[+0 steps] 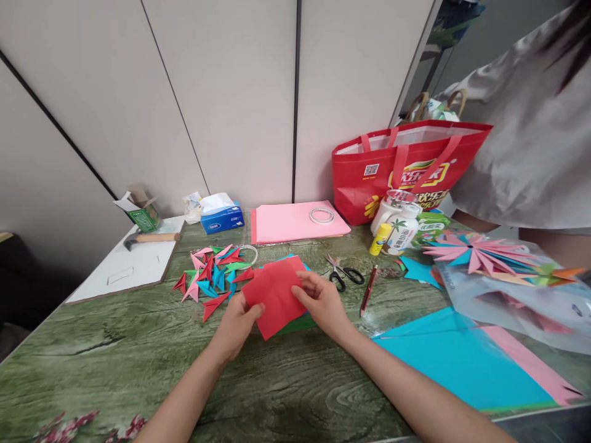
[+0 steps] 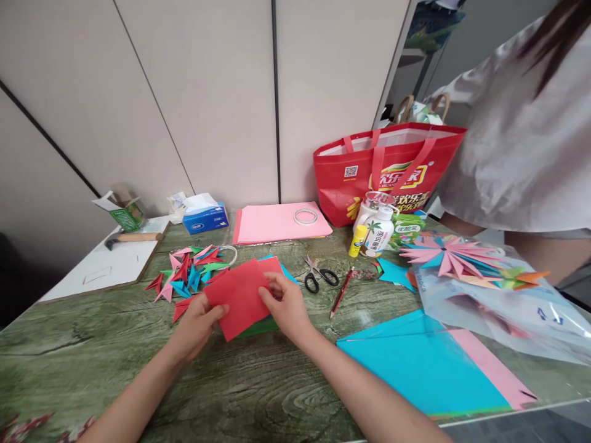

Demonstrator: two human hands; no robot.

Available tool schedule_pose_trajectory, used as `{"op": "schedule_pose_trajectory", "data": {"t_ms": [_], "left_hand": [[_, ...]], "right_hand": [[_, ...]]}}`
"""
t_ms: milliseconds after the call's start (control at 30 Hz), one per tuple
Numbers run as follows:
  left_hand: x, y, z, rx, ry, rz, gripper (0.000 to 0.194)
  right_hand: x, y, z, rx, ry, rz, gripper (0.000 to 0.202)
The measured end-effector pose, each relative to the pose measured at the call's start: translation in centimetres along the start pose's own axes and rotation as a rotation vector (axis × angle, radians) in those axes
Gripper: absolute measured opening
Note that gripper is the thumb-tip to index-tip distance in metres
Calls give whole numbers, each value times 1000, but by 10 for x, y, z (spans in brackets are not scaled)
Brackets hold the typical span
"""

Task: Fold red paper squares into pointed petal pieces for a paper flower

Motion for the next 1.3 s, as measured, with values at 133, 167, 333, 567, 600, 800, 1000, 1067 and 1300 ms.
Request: {"op": "schedule_pose_trajectory", "data": {"t_ms": [133,167,333,567,600,800,1000,1067,1300], "left_hand": [[2,2,-1,-28,106,173,32],[2,3,-1,-22,126,205,30],[4,9,-7,62,215,274,22],[5,9,-6,51,227,232,19],[5,8,-5,31,222,234,19],[9,5,-1,-276,128,218,19],[12,-2,3,-285,-177,262,82],[10,-3,3,-297,-222,209,80],[-1,2,-2,-152,-158,6,23]], "right_hand": [[-2,2,-1,-6,-30,-88,23],[-3,2,-1,-11,-27,-66,17],[-8,5,-1,-131,-134,-84,32],[-14,5,-1,-467,39,80,31],[-14,4,-1,-455,66,121,26],[-9,3,-1,-187,75,28,14],[-5,2,-1,38,64,-77,11],[-4,2,-1,53,79,-111,11],[-5,1,1,-18,51,-10,10]]}}
Point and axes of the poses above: each hand's wrist, its own z-axis away from the middle knuckle, its own y-axis out of the back of the hand, x = y × z, the point moved 1 cm from there along -z, towards the middle knuckle, and after that the axes turned 13 degrees about -z, right-handed, at the moved point
